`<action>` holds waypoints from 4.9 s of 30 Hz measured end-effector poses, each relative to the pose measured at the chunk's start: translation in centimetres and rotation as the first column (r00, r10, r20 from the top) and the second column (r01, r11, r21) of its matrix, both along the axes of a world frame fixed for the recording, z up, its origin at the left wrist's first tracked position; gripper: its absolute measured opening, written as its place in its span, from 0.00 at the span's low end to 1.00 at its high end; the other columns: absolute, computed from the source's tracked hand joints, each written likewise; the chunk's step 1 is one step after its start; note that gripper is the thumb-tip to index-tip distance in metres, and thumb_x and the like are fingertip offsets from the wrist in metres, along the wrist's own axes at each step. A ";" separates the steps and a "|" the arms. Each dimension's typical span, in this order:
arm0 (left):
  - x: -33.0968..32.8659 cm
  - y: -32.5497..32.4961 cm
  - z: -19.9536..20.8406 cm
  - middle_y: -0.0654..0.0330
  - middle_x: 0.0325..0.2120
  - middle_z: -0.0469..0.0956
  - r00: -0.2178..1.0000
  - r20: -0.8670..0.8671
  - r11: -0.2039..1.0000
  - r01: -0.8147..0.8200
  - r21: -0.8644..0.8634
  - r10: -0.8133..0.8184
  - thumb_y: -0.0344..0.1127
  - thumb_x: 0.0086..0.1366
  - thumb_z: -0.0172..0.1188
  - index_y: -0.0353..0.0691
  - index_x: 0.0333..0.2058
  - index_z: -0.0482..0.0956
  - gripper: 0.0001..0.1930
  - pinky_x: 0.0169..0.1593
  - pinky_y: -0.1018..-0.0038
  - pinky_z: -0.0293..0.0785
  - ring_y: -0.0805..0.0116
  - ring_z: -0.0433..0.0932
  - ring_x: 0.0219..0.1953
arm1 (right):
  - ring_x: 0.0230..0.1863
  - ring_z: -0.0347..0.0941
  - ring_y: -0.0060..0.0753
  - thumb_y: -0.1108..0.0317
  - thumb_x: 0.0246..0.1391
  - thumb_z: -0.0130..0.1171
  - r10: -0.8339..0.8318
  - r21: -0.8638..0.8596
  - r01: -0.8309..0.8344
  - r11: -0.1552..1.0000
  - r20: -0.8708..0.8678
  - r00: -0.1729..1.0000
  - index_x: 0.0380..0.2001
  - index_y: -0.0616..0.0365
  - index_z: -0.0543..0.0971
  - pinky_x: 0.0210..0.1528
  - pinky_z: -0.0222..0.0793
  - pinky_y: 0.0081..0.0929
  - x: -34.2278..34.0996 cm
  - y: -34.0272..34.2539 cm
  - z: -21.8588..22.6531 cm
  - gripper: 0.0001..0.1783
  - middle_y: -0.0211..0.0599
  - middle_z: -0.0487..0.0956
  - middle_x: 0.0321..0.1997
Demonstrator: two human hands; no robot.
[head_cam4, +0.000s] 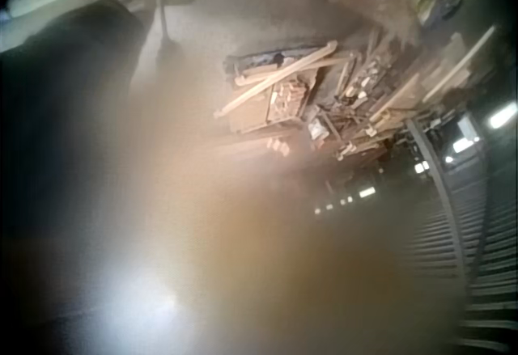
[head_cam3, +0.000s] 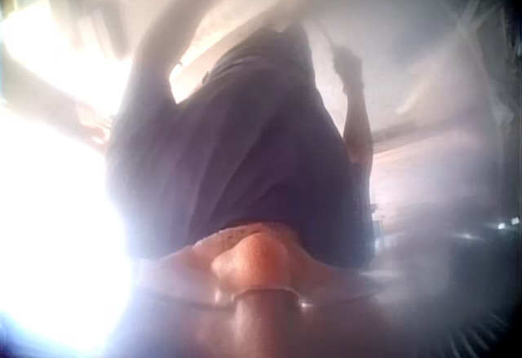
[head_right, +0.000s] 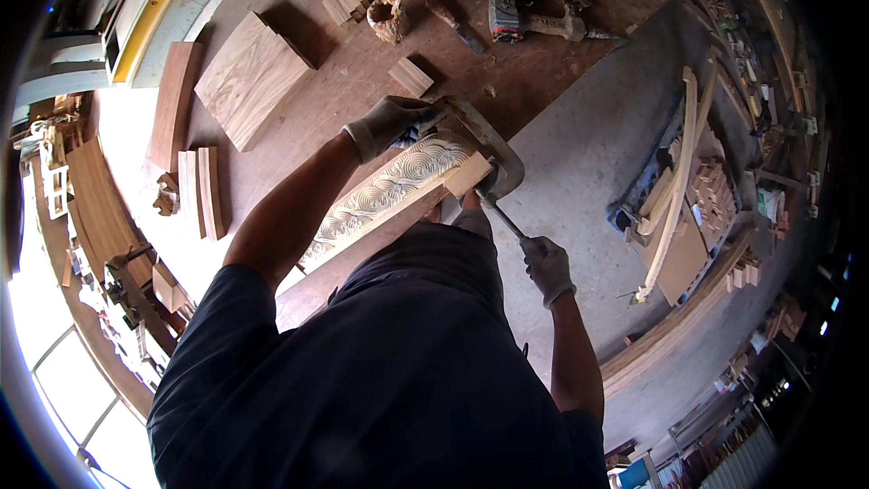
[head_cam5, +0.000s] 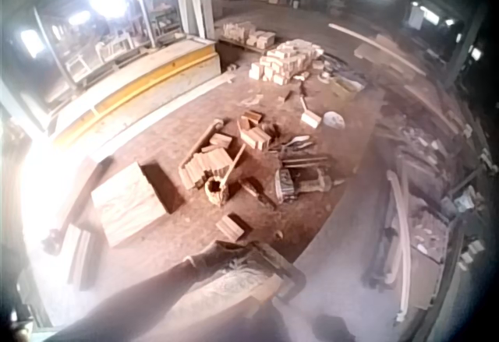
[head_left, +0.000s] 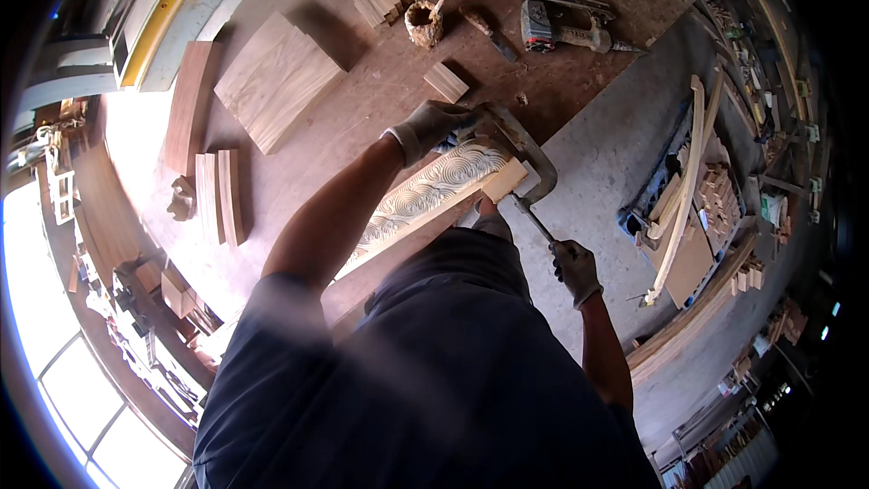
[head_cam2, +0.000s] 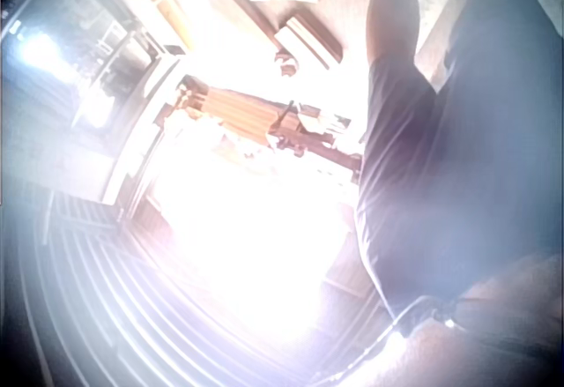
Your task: The person carves a decorative pattern into a long wooden piece using a chisel and mallet on a workbench. They then clamp the piece, walk to a nearby rack to place it, retrieve another long wooden piece, and return to the workbench to continue carving.
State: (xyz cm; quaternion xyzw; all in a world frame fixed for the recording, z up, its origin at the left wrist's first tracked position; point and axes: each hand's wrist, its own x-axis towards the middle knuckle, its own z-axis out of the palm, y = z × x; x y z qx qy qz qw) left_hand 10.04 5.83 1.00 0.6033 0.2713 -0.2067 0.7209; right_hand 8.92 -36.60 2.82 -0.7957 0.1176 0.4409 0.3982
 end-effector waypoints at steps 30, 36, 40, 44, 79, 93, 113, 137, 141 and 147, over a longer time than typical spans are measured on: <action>-0.2 -0.2 -0.4 0.70 0.27 0.79 0.999 0.007 0.998 -0.042 -0.053 0.042 0.48 0.71 0.65 0.38 0.51 0.85 0.20 0.27 0.82 0.70 0.83 0.72 0.24 | 0.19 0.70 0.14 0.53 0.64 0.62 -0.006 -0.020 0.006 1.000 -0.005 1.000 0.37 0.56 0.84 0.20 0.66 0.18 -0.1 0.3 0.5 0.16 0.23 0.76 0.21; -0.1 -0.3 -1.0 0.69 0.28 0.79 0.998 0.013 0.998 -0.069 -0.016 0.069 0.49 0.71 0.65 0.36 0.50 0.86 0.21 0.29 0.79 0.71 0.81 0.73 0.25 | 0.18 0.69 0.14 0.53 0.64 0.63 -0.007 -0.025 0.007 1.000 0.005 1.000 0.35 0.56 0.83 0.19 0.65 0.18 0.0 0.4 0.3 0.16 0.23 0.76 0.21; 0.0 -0.8 -1.2 0.69 0.30 0.81 0.991 0.024 0.991 -0.131 -0.005 0.131 0.50 0.71 0.65 0.34 0.49 0.86 0.22 0.32 0.77 0.73 0.80 0.74 0.27 | 0.18 0.69 0.14 0.52 0.62 0.66 -0.013 0.001 0.013 1.000 0.019 1.000 0.34 0.57 0.83 0.18 0.64 0.19 0.1 0.3 -0.1 0.17 0.23 0.76 0.20; 0.2 -0.5 -1.7 0.68 0.31 0.82 0.993 0.011 0.993 -0.119 0.010 0.119 0.50 0.71 0.64 0.32 0.48 0.86 0.23 0.35 0.77 0.74 0.79 0.76 0.30 | 0.17 0.68 0.14 0.52 0.63 0.66 -0.023 -0.003 0.024 1.000 0.022 0.999 0.33 0.57 0.83 0.18 0.64 0.19 0.2 0.7 0.0 0.17 0.23 0.75 0.20; 5.0 -2.9 -1.6 0.51 0.31 0.86 0.987 -0.141 0.773 0.027 0.634 0.081 0.70 0.68 0.53 0.39 0.37 0.89 0.35 0.48 0.63 0.76 0.57 0.85 0.38 | 0.28 0.82 0.37 0.55 0.73 0.51 0.198 -0.049 -0.197 0.979 0.453 0.869 0.37 0.62 0.83 0.38 0.75 0.34 -0.7 0.0 -2.2 0.21 0.41 0.85 0.27; 4.6 -3.4 -0.6 0.44 0.37 0.86 0.983 -0.112 0.805 -0.051 0.590 0.144 0.69 0.68 0.53 0.41 0.41 0.89 0.34 0.53 0.56 0.76 0.45 0.84 0.47 | 0.16 0.73 0.26 0.41 0.73 0.45 -0.297 0.326 0.264 0.908 0.056 0.953 0.31 0.61 0.80 0.24 0.72 0.25 0.2 3.6 -1.0 0.33 0.33 0.76 0.17; 4.4 -3.5 -0.8 0.45 0.35 0.86 0.986 -0.064 0.801 -0.085 0.593 0.153 0.68 0.68 0.55 0.41 0.40 0.89 0.32 0.50 0.57 0.77 0.46 0.85 0.44 | 0.06 0.46 0.19 0.46 0.73 0.44 -0.367 0.156 0.391 0.907 -0.162 0.916 0.21 0.59 0.78 0.10 0.42 0.25 0.8 3.8 -2.4 0.33 0.22 0.59 0.07; 4.2 -4.0 -1.3 0.41 0.35 0.85 0.989 -0.045 0.791 -0.085 0.606 0.141 0.69 0.67 0.54 0.38 0.38 0.88 0.35 0.52 0.54 0.76 0.43 0.84 0.45 | 0.07 0.44 0.22 0.48 0.71 0.45 -0.358 0.058 0.479 0.876 -0.586 0.727 0.25 0.57 0.74 0.12 0.43 0.27 2.9 3.1 -1.7 0.26 0.22 0.57 0.10; 4.1 -3.9 -1.3 0.39 0.39 0.85 0.988 -0.058 0.765 -0.071 0.640 0.140 0.69 0.67 0.53 0.36 0.42 0.87 0.36 0.53 0.53 0.75 0.39 0.82 0.47 | 0.09 0.53 0.25 0.45 0.71 0.47 -0.330 0.133 0.468 0.874 -0.543 0.772 0.28 0.60 0.77 0.15 0.52 0.27 2.8 3.0 -1.4 0.28 0.27 0.64 0.12; 2.8 -2.1 -3.9 0.56 0.35 0.86 0.982 -0.021 0.961 -0.181 0.208 0.189 0.55 0.72 0.59 0.35 0.46 0.86 0.25 0.43 0.70 0.76 0.68 0.82 0.37 | 0.21 0.73 0.35 0.40 0.68 0.54 -0.382 0.214 0.518 0.828 -0.461 0.801 0.35 0.60 0.79 0.27 0.71 0.35 2.2 3.0 -0.6 0.29 0.37 0.78 0.23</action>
